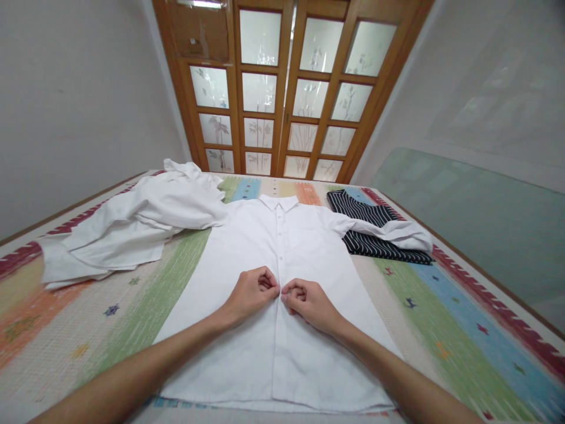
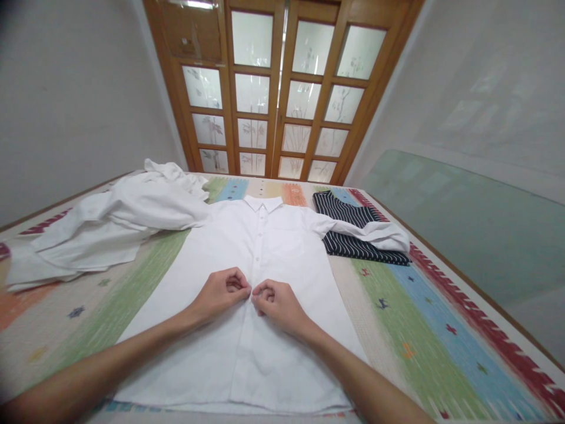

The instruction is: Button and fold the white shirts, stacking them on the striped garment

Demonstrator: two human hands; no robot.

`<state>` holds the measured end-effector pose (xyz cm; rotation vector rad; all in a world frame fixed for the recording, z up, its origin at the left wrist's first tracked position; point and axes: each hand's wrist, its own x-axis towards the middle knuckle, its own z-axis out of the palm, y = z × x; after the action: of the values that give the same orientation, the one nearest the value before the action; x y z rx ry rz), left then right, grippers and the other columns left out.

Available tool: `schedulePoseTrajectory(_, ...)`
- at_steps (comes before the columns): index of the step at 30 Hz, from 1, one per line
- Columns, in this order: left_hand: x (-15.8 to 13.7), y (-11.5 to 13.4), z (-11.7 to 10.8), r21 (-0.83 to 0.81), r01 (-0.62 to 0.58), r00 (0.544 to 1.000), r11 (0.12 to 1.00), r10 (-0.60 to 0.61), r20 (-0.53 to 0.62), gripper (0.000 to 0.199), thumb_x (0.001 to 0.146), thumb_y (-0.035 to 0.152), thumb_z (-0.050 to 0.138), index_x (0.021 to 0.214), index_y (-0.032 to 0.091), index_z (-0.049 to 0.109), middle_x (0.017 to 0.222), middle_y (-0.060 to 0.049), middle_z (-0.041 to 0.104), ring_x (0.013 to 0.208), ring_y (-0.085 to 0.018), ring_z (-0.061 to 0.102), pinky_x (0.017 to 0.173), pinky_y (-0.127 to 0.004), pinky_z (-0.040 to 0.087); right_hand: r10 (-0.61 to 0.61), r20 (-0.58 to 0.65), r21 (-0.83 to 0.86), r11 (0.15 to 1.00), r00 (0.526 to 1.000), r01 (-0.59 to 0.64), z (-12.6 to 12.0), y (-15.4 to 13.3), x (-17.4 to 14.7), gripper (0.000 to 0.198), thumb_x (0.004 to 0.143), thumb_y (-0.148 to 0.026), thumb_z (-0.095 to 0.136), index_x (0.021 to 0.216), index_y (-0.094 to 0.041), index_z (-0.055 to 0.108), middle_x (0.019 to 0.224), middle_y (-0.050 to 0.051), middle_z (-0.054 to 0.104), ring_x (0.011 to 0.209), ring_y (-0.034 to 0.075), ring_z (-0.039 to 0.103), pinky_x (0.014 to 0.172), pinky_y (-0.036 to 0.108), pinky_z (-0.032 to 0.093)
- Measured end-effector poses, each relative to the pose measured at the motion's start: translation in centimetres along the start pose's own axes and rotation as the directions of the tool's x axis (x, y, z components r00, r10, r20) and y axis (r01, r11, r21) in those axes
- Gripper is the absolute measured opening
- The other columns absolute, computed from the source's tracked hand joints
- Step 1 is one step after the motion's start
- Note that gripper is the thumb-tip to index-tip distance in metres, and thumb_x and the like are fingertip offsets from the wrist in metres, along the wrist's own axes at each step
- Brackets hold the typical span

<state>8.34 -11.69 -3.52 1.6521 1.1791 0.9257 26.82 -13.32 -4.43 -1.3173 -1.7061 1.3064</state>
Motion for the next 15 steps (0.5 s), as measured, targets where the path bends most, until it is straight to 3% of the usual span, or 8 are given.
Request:
schedulePoseTrajectory(5,-0.06,0.03,-0.67,0.328,-0.180,0.983,0.927,0.183,0.021,0.008,0.074,0.020,0.065,0.076,0.018,0.071,0.079,-0.003,0.067,0.078,-0.017,0.060,0.072,-0.027,0.046,0.021,0.021,0.025,0.999,1.000,-0.021,-0.32,-0.32,-0.15,0.016,0.080,-0.027,0.056,0.087,-0.015,0.065,0.057,-0.003,0.061,0.039,0.006,0.041,0.038,0.019,0.033)
schedulePoseTrajectory(10,-0.07,0.10,-1.03,0.346,-0.248,0.967,0.905,0.210,0.145,0.013,0.075,0.016,0.062,0.081,0.020,0.073,0.085,-0.004,0.065,0.085,-0.018,0.058,0.078,-0.028,0.045,0.015,0.030,0.025,1.000,0.999,-0.015,-0.33,-0.20,-0.09,0.017,0.079,-0.024,0.055,0.087,-0.015,0.066,0.057,-0.003,0.062,0.037,0.006,0.041,0.037,0.018,0.033)
schedulePoseTrajectory(15,-0.29,0.18,-0.85,0.334,-0.270,0.958,0.903,0.218,0.184,0.009,0.077,0.013,0.060,0.079,0.018,0.066,0.084,-0.003,0.063,0.088,-0.019,0.056,0.080,-0.030,0.044,-0.003,0.022,0.013,1.000,1.000,0.003,-0.31,0.00,-0.03,0.016,0.079,-0.022,0.054,0.086,-0.015,0.066,0.057,-0.003,0.062,0.037,0.006,0.041,0.036,0.018,0.033)
